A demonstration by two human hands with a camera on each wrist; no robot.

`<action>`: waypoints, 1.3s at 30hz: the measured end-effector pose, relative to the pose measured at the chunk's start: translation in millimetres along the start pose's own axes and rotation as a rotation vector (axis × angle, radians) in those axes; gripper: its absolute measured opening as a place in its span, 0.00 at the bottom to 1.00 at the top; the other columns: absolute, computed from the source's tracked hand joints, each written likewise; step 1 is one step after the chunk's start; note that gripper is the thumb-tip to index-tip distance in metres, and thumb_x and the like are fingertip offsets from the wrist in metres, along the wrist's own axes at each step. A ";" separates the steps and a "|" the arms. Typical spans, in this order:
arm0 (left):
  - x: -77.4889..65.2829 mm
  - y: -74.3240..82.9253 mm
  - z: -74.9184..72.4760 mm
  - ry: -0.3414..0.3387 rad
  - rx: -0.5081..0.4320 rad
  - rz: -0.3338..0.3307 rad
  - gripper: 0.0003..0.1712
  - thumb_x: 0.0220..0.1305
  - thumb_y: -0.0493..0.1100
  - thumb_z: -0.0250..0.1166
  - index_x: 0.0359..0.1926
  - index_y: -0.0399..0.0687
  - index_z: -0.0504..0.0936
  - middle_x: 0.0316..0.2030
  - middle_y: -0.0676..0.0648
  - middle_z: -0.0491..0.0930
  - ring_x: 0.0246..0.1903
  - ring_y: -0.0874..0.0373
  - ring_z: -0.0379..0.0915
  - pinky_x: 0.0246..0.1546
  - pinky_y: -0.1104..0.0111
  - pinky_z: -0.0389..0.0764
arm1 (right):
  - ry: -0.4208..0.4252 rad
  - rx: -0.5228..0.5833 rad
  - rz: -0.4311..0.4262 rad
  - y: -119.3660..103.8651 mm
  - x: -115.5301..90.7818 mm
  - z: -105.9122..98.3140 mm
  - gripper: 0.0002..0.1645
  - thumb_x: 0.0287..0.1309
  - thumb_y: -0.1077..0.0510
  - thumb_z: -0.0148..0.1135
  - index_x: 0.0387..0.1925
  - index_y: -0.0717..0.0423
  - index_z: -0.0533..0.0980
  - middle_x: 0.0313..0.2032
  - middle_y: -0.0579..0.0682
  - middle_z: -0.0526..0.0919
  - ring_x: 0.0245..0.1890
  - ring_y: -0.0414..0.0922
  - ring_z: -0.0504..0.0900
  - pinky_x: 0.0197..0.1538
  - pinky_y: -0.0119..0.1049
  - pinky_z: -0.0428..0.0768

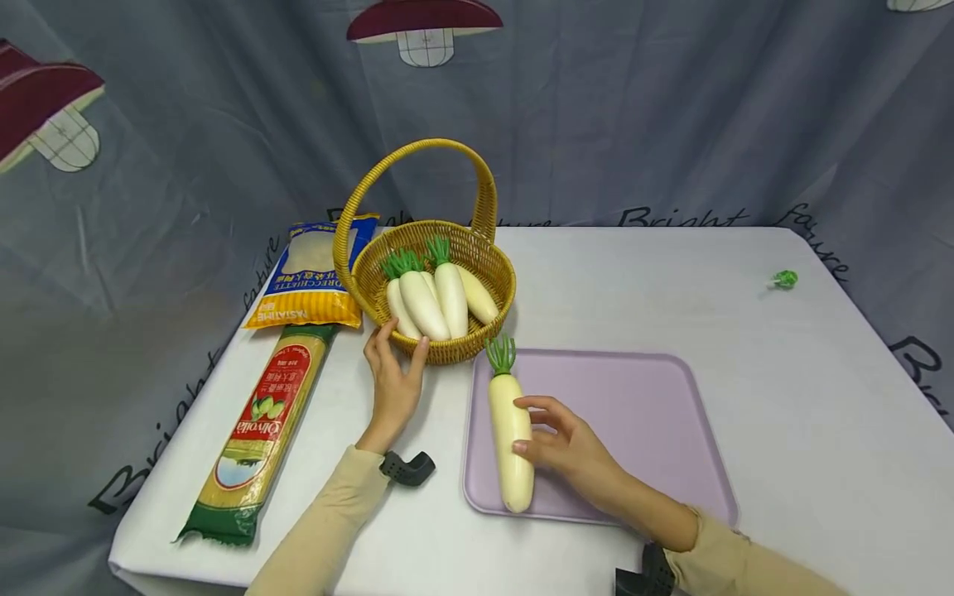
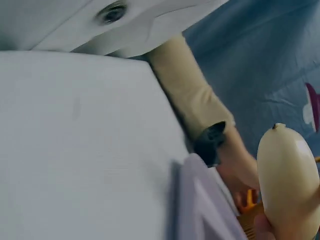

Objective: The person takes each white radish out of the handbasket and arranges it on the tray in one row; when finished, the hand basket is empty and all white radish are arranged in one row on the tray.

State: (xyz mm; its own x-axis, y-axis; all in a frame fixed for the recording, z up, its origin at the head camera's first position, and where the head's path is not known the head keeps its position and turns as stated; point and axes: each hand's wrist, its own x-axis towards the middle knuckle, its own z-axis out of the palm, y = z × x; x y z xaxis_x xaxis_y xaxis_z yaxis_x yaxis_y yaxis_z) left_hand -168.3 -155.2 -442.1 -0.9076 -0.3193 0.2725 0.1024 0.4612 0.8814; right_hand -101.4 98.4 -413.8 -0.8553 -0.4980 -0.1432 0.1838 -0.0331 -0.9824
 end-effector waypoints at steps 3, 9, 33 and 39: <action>-1.0 -0.4 0.3 -0.006 0.001 -0.010 0.33 0.62 0.59 0.54 0.64 0.58 0.53 0.62 0.40 0.45 0.63 0.47 0.49 0.65 0.54 0.55 | -0.031 0.021 0.039 10.8 -1.0 2.9 0.35 0.53 0.61 0.62 0.61 0.54 0.60 0.52 0.60 0.66 0.44 0.40 0.79 0.47 0.32 0.78; -2.8 0.0 -1.5 -0.005 0.009 -0.011 0.33 0.62 0.59 0.54 0.64 0.58 0.53 0.63 0.40 0.46 0.64 0.46 0.49 0.65 0.53 0.54 | -0.006 0.000 0.087 21.1 7.0 8.1 0.35 0.52 0.58 0.63 0.61 0.50 0.62 0.53 0.61 0.67 0.46 0.42 0.79 0.47 0.32 0.78; -1.3 -0.6 -2.3 -0.011 -0.006 0.013 0.34 0.62 0.58 0.53 0.65 0.56 0.52 0.62 0.39 0.46 0.64 0.47 0.48 0.66 0.54 0.53 | 0.113 -0.639 -0.172 12.6 19.2 32.9 0.41 0.51 0.45 0.64 0.65 0.46 0.58 0.43 0.53 0.69 0.39 0.40 0.72 0.35 0.26 0.77; -1.1 -0.2 -1.4 -0.021 -0.007 0.001 0.34 0.62 0.59 0.53 0.65 0.56 0.52 0.62 0.40 0.46 0.63 0.47 0.49 0.65 0.53 0.55 | 0.134 -0.624 -0.102 6.4 21.2 28.8 0.50 0.50 0.45 0.65 0.68 0.54 0.49 0.48 0.56 0.68 0.39 0.43 0.71 0.35 0.26 0.75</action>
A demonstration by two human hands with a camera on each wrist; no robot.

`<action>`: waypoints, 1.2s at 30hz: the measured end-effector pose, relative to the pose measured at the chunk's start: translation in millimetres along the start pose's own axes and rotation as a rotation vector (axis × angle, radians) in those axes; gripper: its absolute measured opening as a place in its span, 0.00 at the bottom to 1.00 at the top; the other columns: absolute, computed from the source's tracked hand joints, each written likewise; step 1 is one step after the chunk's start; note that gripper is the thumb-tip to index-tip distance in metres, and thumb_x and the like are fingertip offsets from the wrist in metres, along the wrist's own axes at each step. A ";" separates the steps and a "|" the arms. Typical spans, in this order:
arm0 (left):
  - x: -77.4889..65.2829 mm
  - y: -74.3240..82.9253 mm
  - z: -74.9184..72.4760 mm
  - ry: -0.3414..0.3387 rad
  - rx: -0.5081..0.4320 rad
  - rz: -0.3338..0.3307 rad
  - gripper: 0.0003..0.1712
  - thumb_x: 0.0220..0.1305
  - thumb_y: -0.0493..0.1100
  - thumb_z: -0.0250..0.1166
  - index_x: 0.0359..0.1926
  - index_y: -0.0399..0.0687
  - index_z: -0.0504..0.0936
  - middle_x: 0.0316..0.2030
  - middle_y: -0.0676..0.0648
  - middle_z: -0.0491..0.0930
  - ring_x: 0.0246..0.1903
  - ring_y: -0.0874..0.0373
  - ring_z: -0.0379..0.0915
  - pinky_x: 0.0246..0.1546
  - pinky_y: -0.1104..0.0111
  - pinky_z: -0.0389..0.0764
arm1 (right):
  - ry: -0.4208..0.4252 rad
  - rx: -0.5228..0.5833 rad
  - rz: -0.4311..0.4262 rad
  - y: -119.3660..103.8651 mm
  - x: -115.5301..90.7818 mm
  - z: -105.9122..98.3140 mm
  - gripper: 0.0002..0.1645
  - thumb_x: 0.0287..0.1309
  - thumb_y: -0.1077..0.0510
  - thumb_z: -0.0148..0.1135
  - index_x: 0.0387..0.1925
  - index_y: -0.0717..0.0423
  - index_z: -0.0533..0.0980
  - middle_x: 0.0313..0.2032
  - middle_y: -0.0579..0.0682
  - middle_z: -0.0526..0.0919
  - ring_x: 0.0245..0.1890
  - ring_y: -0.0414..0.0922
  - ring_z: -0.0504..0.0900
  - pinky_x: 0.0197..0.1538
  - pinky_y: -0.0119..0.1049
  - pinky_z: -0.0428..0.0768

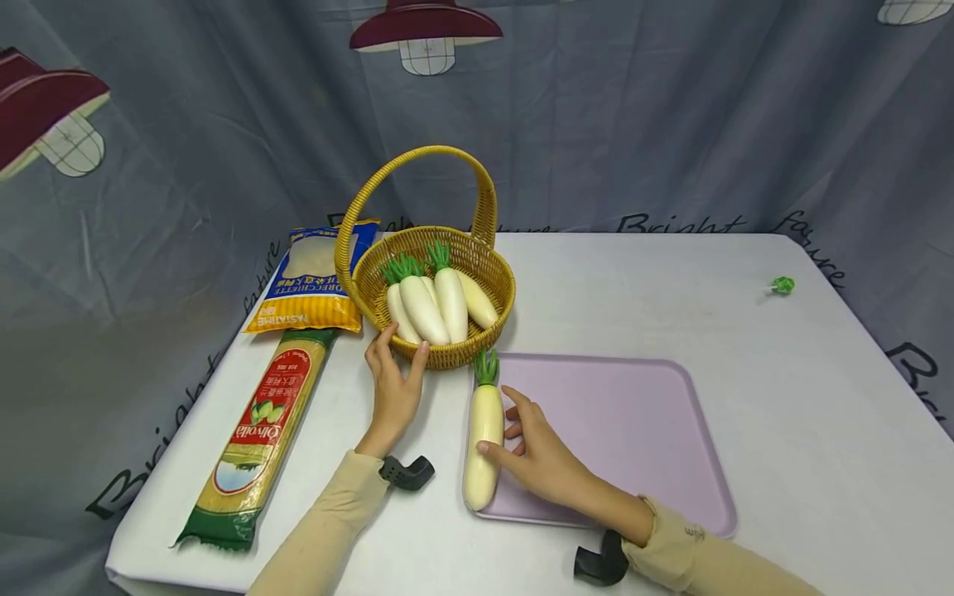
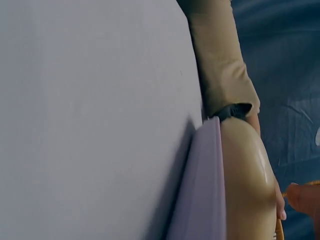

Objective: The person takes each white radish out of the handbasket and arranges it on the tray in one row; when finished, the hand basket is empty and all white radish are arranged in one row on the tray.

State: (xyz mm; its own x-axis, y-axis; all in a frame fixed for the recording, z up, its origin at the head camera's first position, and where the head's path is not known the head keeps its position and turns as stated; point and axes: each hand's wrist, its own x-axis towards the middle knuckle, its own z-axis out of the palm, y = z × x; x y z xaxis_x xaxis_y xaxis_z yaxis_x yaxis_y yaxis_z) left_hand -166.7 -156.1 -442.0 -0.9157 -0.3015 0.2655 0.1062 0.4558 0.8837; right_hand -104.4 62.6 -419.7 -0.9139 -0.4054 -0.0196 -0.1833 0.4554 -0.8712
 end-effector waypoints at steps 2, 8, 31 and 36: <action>-0.3 -0.2 0.5 0.000 0.004 -0.002 0.34 0.62 0.60 0.53 0.65 0.57 0.52 0.62 0.40 0.46 0.63 0.47 0.50 0.65 0.53 0.55 | 0.008 0.000 0.032 0.1 3.0 -4.1 0.50 0.50 0.45 0.64 0.68 0.55 0.49 0.49 0.57 0.68 0.40 0.43 0.71 0.37 0.27 0.75; -1.1 -0.4 1.0 0.005 0.012 0.001 0.34 0.62 0.60 0.52 0.64 0.59 0.52 0.62 0.40 0.46 0.63 0.46 0.50 0.64 0.53 0.56 | -0.014 0.148 0.191 1.1 20.6 -22.9 0.45 0.56 0.46 0.59 0.67 0.56 0.49 0.52 0.62 0.68 0.43 0.48 0.75 0.42 0.34 0.78; 1.1 1.7 0.7 -0.019 0.015 0.008 0.35 0.63 0.60 0.52 0.65 0.55 0.51 0.62 0.40 0.45 0.63 0.46 0.50 0.64 0.53 0.56 | -0.051 1.012 0.133 -37.8 116.0 -62.9 0.30 0.64 0.64 0.42 0.67 0.59 0.52 0.64 0.67 0.56 0.64 0.58 0.61 0.63 0.42 0.67; 0.4 0.5 0.5 -0.013 0.016 -0.007 0.34 0.63 0.60 0.52 0.65 0.57 0.51 0.62 0.40 0.46 0.63 0.47 0.51 0.65 0.55 0.56 | -0.080 1.003 0.156 -41.1 139.9 -63.8 0.31 0.65 0.61 0.43 0.67 0.61 0.50 0.66 0.67 0.50 0.66 0.59 0.57 0.66 0.48 0.61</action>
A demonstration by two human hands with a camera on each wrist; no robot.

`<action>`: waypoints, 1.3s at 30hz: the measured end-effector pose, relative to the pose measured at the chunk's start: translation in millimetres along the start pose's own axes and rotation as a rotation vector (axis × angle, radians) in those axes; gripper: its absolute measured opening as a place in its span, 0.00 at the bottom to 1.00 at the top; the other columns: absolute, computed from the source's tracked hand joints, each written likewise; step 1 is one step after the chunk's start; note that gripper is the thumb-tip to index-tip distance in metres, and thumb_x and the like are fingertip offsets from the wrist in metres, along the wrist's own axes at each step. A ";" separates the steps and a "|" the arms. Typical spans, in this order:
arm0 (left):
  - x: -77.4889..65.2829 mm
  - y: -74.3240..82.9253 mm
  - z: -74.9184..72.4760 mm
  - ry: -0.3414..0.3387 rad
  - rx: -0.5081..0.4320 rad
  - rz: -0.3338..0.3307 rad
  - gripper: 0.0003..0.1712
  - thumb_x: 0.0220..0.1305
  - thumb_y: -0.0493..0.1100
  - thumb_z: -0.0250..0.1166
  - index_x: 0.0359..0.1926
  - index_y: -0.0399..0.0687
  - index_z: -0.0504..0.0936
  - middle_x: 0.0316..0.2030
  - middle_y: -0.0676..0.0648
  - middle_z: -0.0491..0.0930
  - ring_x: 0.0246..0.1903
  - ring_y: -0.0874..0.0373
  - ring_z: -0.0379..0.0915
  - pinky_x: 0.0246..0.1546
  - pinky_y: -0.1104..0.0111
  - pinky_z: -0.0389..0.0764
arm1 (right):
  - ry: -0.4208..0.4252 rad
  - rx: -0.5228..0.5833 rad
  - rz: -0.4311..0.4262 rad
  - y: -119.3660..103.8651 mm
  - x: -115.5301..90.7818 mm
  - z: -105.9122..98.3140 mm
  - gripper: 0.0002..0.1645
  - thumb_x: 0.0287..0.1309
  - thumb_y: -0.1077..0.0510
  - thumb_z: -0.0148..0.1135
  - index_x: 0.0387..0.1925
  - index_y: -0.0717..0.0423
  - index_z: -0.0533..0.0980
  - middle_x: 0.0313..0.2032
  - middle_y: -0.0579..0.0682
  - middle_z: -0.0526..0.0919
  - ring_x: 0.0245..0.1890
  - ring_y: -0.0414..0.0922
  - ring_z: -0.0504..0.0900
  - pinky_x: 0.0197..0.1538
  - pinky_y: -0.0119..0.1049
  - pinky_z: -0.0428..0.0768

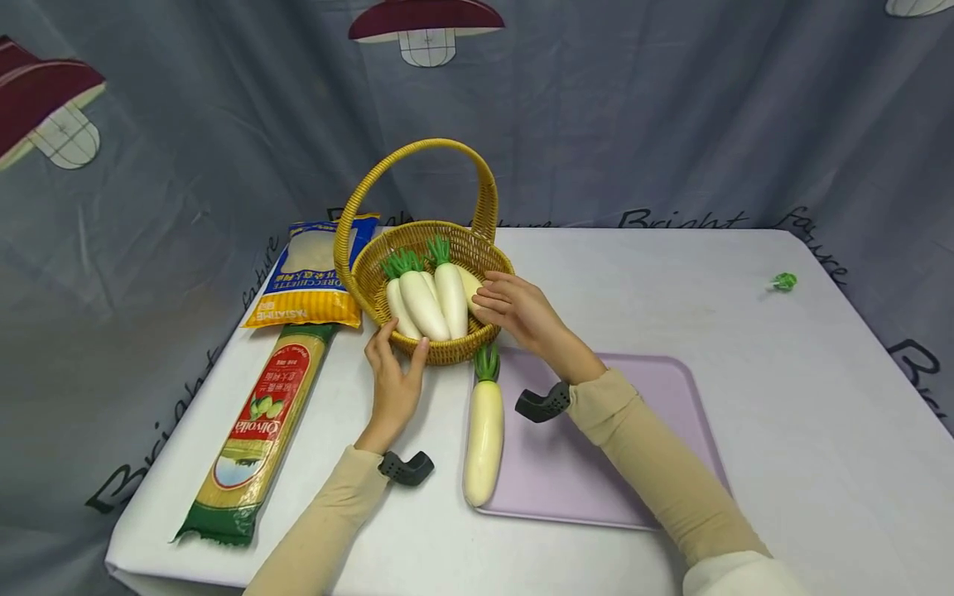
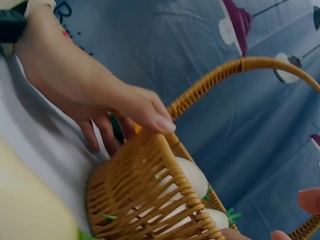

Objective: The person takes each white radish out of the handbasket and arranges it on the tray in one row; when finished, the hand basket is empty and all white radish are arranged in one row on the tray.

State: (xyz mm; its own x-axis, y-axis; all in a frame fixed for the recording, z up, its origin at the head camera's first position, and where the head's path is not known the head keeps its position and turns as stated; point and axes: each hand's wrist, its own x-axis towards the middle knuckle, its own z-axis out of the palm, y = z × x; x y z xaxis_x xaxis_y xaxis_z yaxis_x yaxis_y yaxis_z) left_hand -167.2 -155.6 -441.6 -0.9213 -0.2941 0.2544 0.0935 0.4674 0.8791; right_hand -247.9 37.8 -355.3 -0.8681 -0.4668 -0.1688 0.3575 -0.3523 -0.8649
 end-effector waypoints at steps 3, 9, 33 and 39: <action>0.0 -0.6 0.5 0.002 -0.002 -0.002 0.34 0.63 0.60 0.52 0.65 0.57 0.51 0.62 0.40 0.46 0.63 0.47 0.51 0.65 0.56 0.56 | 0.019 -0.115 0.031 -2.7 11.6 1.9 0.33 0.64 0.59 0.45 0.67 0.60 0.49 0.67 0.65 0.51 0.66 0.58 0.57 0.65 0.49 0.62; 0.5 0.3 1.3 -0.002 0.003 0.001 0.35 0.63 0.60 0.52 0.65 0.56 0.51 0.61 0.40 0.46 0.63 0.47 0.51 0.65 0.56 0.56 | 0.049 -0.545 0.122 -6.4 29.3 8.2 0.40 0.62 0.50 0.51 0.69 0.55 0.45 0.66 0.60 0.54 0.60 0.57 0.66 0.57 0.46 0.73; -0.7 1.3 -1.2 -0.018 0.008 -0.024 0.34 0.62 0.62 0.50 0.65 0.60 0.50 0.59 0.38 0.49 0.62 0.46 0.53 0.64 0.55 0.58 | 0.152 -1.018 0.152 6.5 50.8 33.8 0.47 0.52 0.57 0.63 0.67 0.55 0.48 0.61 0.62 0.62 0.40 0.53 0.79 0.34 0.37 0.81; -0.8 1.5 -1.0 -0.016 0.009 -0.030 0.34 0.62 0.61 0.51 0.65 0.59 0.50 0.59 0.38 0.49 0.62 0.46 0.54 0.64 0.55 0.58 | 0.200 -1.090 0.101 11.2 50.3 37.1 0.48 0.49 0.57 0.65 0.66 0.56 0.49 0.60 0.62 0.64 0.52 0.54 0.72 0.46 0.41 0.78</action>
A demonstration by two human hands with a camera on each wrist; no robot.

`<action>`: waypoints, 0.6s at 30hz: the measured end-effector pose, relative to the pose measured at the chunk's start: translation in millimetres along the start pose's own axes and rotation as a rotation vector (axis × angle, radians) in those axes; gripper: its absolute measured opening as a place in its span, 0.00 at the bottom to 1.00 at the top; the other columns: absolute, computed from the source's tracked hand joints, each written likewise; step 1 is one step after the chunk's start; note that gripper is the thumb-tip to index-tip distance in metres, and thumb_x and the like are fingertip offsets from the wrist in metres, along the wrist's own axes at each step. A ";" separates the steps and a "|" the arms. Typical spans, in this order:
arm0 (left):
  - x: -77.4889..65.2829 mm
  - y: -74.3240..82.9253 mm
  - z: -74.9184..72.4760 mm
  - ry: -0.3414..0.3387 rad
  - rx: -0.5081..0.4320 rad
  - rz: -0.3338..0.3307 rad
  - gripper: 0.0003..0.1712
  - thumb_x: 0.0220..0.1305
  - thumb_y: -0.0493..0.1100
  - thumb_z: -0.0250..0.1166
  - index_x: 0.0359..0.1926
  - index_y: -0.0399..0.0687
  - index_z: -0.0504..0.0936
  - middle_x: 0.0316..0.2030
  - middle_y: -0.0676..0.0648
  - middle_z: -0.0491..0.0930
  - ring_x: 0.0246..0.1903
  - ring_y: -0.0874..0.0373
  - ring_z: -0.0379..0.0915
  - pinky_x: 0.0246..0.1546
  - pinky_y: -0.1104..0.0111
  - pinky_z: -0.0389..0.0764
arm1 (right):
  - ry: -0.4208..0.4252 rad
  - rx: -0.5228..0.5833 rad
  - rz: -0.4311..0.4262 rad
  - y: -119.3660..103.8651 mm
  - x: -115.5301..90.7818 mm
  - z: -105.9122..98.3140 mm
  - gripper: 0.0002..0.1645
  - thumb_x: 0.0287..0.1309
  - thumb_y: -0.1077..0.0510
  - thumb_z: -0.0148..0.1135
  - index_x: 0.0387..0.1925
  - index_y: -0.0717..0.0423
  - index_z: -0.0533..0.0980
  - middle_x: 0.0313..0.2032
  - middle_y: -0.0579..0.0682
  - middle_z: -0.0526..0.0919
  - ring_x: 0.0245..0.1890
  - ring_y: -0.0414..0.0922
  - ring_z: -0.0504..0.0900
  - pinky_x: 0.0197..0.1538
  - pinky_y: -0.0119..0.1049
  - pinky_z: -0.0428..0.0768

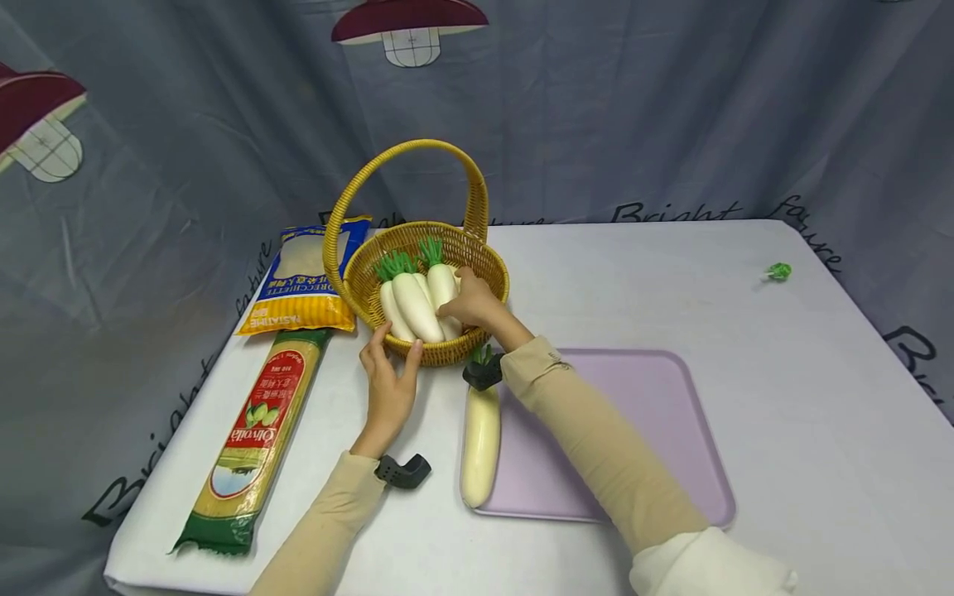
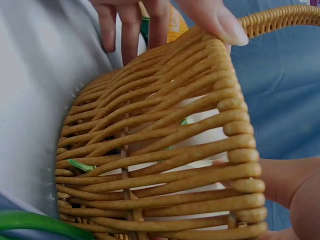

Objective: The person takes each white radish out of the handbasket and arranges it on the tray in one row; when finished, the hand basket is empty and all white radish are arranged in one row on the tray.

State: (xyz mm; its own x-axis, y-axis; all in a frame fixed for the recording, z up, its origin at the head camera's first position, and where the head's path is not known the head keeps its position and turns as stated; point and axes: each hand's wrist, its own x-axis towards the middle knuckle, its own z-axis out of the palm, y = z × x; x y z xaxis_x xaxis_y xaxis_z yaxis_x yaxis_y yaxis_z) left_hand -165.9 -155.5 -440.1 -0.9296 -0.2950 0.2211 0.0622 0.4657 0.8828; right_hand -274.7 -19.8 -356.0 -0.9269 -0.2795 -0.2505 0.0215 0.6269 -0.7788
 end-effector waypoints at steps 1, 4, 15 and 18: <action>-0.2 -0.1 -0.2 0.003 0.000 0.000 0.34 0.62 0.61 0.51 0.65 0.59 0.50 0.59 0.38 0.49 0.62 0.46 0.54 0.64 0.55 0.58 | 0.007 -0.006 -0.006 -0.2 -0.2 1.0 0.48 0.48 0.58 0.65 0.67 0.57 0.49 0.60 0.63 0.64 0.54 0.54 0.70 0.48 0.42 0.77; -0.5 -0.1 -0.3 0.005 0.001 0.003 0.34 0.62 0.61 0.51 0.65 0.59 0.51 0.59 0.38 0.49 0.62 0.46 0.54 0.64 0.56 0.59 | 0.028 -0.022 -0.026 -0.3 -0.7 3.2 0.50 0.47 0.59 0.66 0.67 0.56 0.48 0.59 0.64 0.64 0.56 0.55 0.69 0.51 0.44 0.76; -1.0 -0.5 -0.3 -0.003 0.001 0.005 0.35 0.62 0.62 0.51 0.65 0.59 0.50 0.59 0.38 0.49 0.62 0.45 0.53 0.64 0.54 0.59 | 0.076 -0.032 -0.089 1.9 -3.6 3.5 0.51 0.44 0.62 0.65 0.67 0.51 0.48 0.56 0.62 0.68 0.52 0.55 0.72 0.47 0.44 0.78; -1.4 -0.3 -0.3 -0.007 0.002 0.006 0.35 0.62 0.62 0.50 0.65 0.59 0.50 0.59 0.38 0.49 0.62 0.45 0.53 0.64 0.54 0.59 | 0.088 -0.023 -0.096 2.7 -4.2 4.2 0.50 0.45 0.62 0.65 0.67 0.53 0.49 0.56 0.62 0.69 0.52 0.55 0.73 0.46 0.44 0.78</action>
State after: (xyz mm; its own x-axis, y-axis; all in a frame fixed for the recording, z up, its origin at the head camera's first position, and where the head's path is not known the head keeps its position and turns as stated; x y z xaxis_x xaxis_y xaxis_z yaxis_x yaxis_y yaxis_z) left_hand -164.5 -155.5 -440.5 -0.9319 -0.2861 0.2231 0.0670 0.4688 0.8808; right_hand -269.2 -19.9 -359.4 -0.9537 -0.2744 -0.1234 -0.0761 0.6169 -0.7834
